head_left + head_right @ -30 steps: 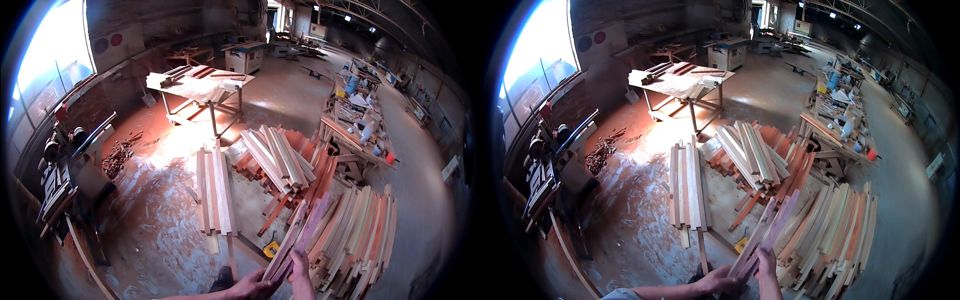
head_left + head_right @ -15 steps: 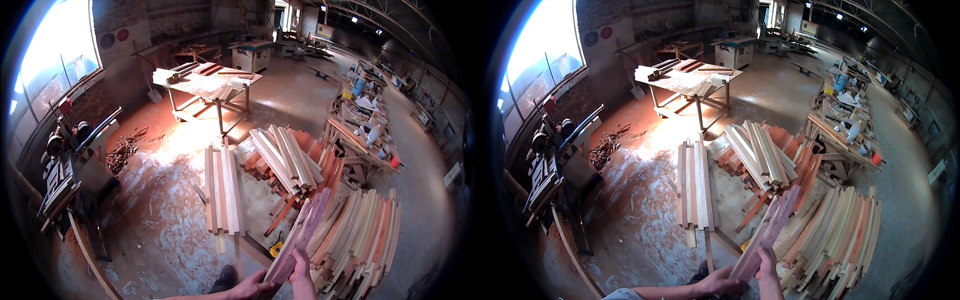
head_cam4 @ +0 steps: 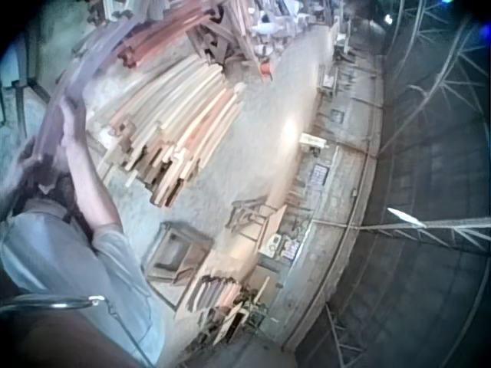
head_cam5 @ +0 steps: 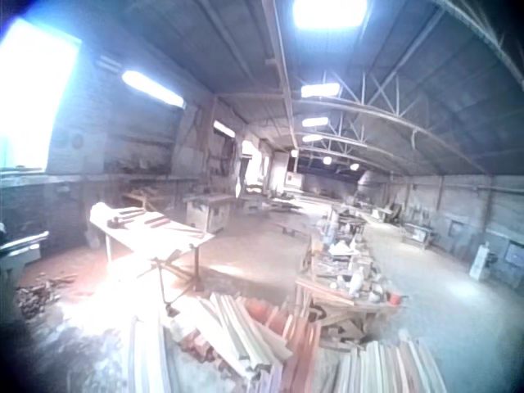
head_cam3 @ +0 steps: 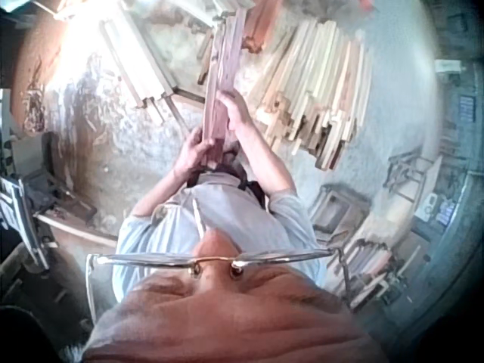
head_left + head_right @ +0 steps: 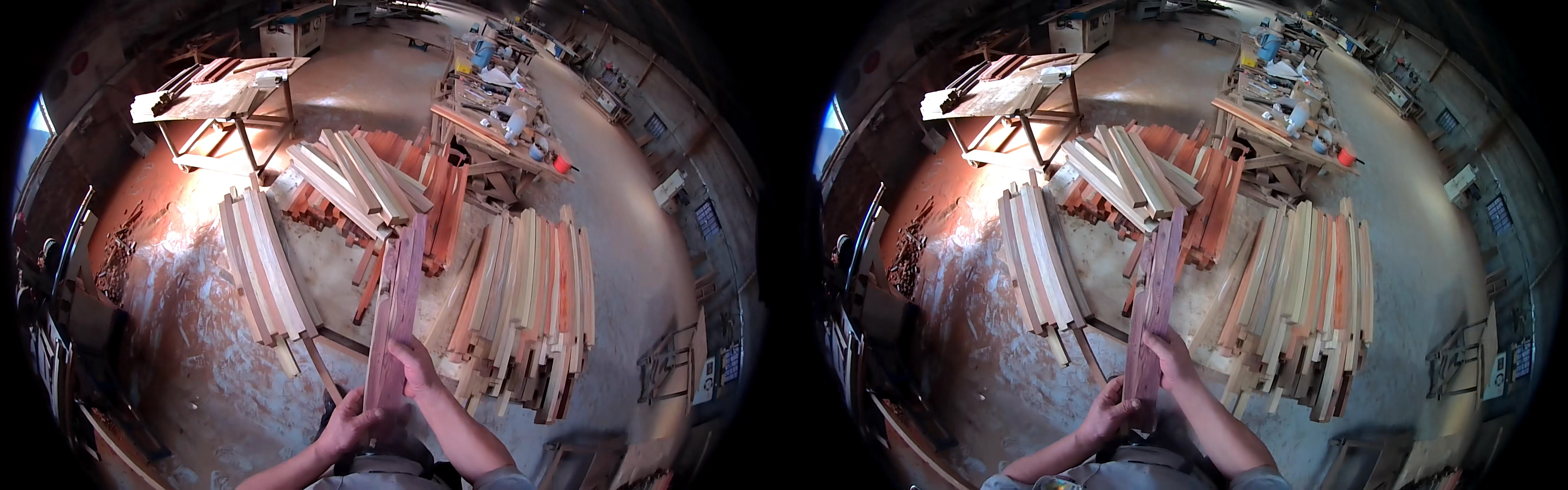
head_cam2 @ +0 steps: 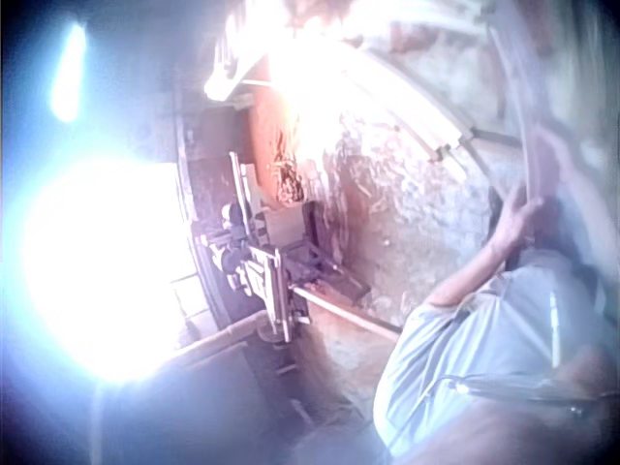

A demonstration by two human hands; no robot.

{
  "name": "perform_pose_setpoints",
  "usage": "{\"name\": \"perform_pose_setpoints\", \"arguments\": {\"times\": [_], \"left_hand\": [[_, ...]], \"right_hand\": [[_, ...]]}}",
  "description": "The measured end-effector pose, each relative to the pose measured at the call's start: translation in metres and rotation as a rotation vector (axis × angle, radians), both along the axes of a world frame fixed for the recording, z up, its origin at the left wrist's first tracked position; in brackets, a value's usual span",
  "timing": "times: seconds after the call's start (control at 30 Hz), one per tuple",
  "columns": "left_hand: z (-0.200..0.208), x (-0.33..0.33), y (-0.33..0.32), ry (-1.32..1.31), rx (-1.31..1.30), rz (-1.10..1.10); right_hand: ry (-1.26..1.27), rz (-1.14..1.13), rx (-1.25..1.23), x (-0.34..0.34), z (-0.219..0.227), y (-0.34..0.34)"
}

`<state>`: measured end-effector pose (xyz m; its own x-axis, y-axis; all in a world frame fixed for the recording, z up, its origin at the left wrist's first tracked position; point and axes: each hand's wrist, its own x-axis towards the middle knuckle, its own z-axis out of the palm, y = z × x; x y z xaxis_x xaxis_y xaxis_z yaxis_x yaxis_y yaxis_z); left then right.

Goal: The person sorts and measures wooden planks in a workshop. They pick up planks, measure them with a tape measure, and stack them on a workbench.

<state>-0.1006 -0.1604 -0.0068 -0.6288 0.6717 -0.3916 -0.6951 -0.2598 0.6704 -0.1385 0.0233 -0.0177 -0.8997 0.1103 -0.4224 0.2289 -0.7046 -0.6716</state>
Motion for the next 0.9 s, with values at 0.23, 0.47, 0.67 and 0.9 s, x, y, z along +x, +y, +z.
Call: {"name": "perform_pose_setpoints", "arguments": {"times": [0.23,0.47,0.67,0.9], "left_hand": [[-0.004,-0.002,0.005,-0.018,0.003,0.066],[-0.009,-0.056,0.002,0.162,-0.153,0.261],[-0.006,-0.192,0.036,0.481,-0.304,0.353],[-0.005,-0.339,0.097,0.406,-0.305,0.463]], "right_hand": [[-0.014,-0.030,-0.006,-0.001,-0.002,0.005],[-0.003,-0.110,0.049,0.009,0.005,0.037],[-0.063,-0.114,0.156,0.038,0.003,0.057],[-0.046,-0.294,0.181,0.068,0.030,0.060]]}}
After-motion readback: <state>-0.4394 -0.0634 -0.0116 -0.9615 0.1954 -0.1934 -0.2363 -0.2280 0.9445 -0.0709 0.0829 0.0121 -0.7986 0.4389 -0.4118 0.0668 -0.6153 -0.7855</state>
